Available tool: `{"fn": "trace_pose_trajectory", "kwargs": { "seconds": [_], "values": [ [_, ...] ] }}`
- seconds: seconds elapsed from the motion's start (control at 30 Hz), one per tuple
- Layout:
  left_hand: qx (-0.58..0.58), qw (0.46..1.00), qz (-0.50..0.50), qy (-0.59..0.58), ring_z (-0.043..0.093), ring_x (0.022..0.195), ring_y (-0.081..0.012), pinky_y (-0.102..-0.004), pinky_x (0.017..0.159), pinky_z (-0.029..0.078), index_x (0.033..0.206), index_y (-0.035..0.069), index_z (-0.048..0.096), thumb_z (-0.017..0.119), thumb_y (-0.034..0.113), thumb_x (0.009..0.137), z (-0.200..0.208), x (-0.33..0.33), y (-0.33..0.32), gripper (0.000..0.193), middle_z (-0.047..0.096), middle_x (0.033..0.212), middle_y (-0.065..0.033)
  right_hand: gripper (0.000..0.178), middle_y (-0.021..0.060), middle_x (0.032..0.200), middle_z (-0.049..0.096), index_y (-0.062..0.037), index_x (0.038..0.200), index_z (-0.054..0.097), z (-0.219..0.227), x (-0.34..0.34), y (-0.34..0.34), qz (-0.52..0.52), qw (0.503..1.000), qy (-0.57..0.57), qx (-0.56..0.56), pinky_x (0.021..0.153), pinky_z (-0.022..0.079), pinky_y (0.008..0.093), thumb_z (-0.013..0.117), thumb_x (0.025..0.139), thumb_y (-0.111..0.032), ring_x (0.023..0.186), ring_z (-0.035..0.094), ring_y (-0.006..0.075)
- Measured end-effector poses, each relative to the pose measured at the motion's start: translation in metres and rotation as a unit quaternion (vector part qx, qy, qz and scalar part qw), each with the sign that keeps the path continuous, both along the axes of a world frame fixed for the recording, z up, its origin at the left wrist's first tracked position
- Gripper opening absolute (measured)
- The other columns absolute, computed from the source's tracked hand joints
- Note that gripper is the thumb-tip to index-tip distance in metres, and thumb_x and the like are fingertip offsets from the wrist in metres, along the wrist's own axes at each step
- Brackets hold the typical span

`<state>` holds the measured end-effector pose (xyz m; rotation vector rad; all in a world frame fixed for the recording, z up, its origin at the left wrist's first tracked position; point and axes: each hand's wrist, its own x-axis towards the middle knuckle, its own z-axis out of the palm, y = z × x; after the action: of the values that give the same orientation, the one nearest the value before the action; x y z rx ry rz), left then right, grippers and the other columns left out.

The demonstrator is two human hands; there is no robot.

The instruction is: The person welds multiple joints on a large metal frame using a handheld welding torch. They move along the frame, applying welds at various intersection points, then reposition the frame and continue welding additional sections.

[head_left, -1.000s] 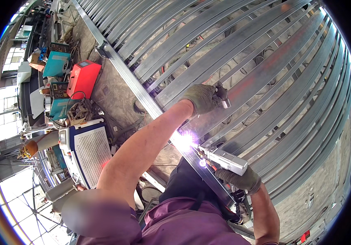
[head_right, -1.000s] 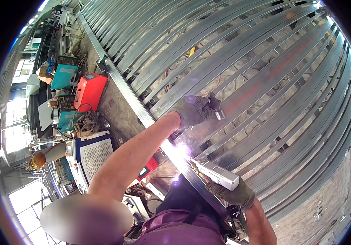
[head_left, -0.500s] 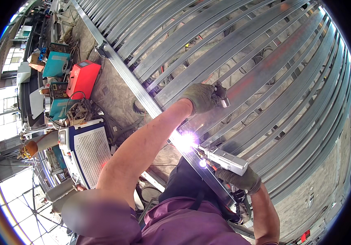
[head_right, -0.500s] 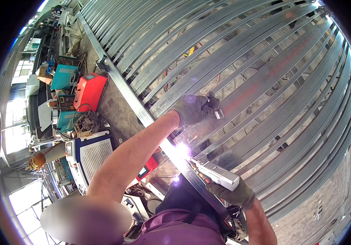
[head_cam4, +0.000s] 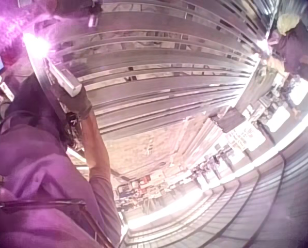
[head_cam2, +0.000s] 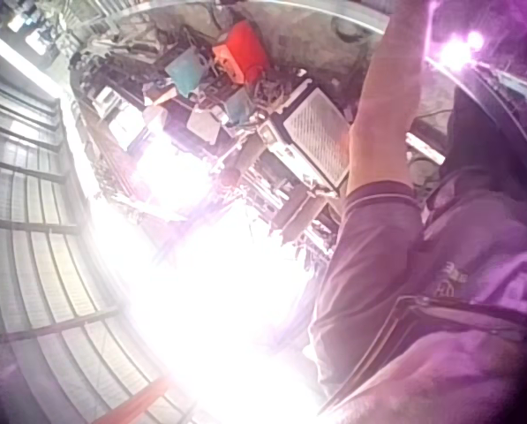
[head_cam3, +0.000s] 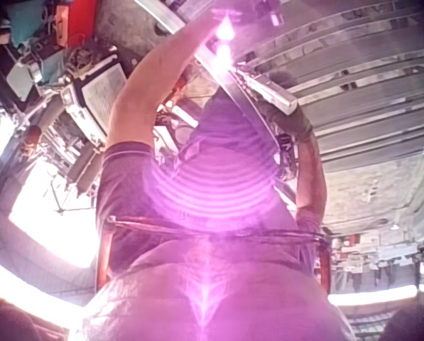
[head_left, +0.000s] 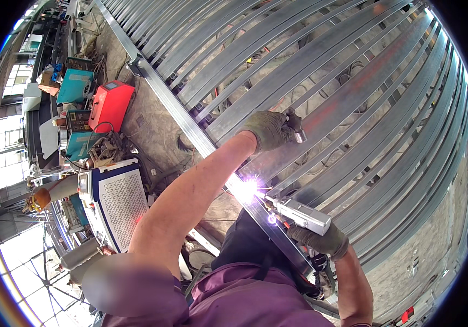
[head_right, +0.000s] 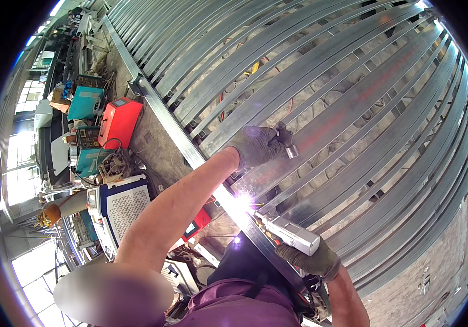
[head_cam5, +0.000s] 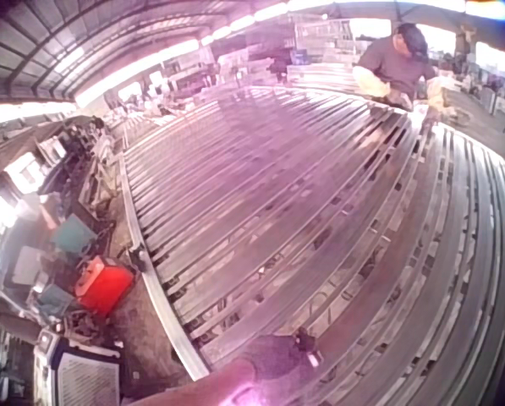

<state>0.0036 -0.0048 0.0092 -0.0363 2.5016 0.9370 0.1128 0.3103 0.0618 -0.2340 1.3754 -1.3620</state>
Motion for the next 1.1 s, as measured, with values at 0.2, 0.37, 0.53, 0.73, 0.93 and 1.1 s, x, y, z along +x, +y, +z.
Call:
{"fn": "trace_pose_trajectory", "kwargs": {
  "seconds": [0.2,0.37,0.53,0.73,0.93,1.1],
  "values": [
    [0.016,1.000,0.002,0.005,0.069,0.103,-0.0356,-0.0420,0.090,0.054,0.121,0.013,0.065,0.060,0.041,0.097,-0.007,0.000,-0.001,0.038,0.075,0.112,-0.0110,0.053,0.0076,0.128,0.072,-0.0009,0.140,0.061,0.002,0.001,0.000,-0.006,1.000,-0.016,0.002,0.096,0.055,0.0285,0.082,0.092,-0.011,0.114,0.065,0.0113],
    [0.022,1.000,0.005,-0.004,0.068,0.104,-0.0354,-0.0416,0.089,0.054,0.121,0.013,0.066,0.060,0.041,0.097,-0.004,0.001,-0.001,0.037,0.075,0.112,-0.0105,0.051,0.0076,0.126,0.073,-0.0010,0.139,0.062,0.006,-0.001,-0.001,0.000,1.000,-0.006,0.004,0.095,0.055,0.0285,0.082,0.092,-0.011,0.112,0.066,0.0109],
    [0.019,1.000,0.008,-0.005,0.069,0.105,-0.0340,-0.0415,0.091,0.053,0.122,0.015,0.065,0.061,0.041,0.096,0.006,0.000,0.001,0.037,0.075,0.113,-0.0095,0.050,0.0079,0.123,0.074,-0.0010,0.137,0.064,0.010,-0.001,-0.001,0.003,1.000,-0.014,0.024,0.092,0.057,0.0283,0.082,0.092,-0.011,0.109,0.067,0.0103],
    [0.010,1.000,0.001,0.006,0.069,0.105,-0.0336,-0.0419,0.092,0.053,0.122,0.017,0.065,0.062,0.042,0.096,0.000,0.001,-0.001,0.036,0.075,0.114,-0.0096,0.049,0.0080,0.121,0.075,-0.0019,0.136,0.064,0.007,0.002,0.002,-0.001,1.000,-0.008,0.017,0.091,0.057,0.0291,0.082,0.091,-0.011,0.108,0.068,0.0113],
    [-0.007,1.000,0.002,-0.009,0.069,0.105,-0.0347,-0.0421,0.092,0.054,0.120,0.016,0.067,0.060,0.043,0.097,0.001,0.001,0.000,0.036,0.075,0.112,-0.0116,0.048,0.0076,0.120,0.075,-0.0021,0.135,0.065,0.009,0.003,0.000,-0.012,1.000,0.007,0.000,0.091,0.057,0.0290,0.082,0.092,-0.011,0.108,0.069,0.0113],
    [-0.022,1.000,-0.008,-0.009,0.070,0.105,-0.0351,-0.0419,0.092,0.054,0.120,0.017,0.068,0.059,0.043,0.097,-0.001,0.001,-0.001,0.036,0.076,0.111,-0.0107,0.050,0.0080,0.122,0.074,-0.0019,0.136,0.064,0.006,0.005,0.004,-0.005,1.000,0.002,0.009,0.092,0.057,0.0294,0.083,0.091,-0.012,0.108,0.068,0.0118]
  ]
}}
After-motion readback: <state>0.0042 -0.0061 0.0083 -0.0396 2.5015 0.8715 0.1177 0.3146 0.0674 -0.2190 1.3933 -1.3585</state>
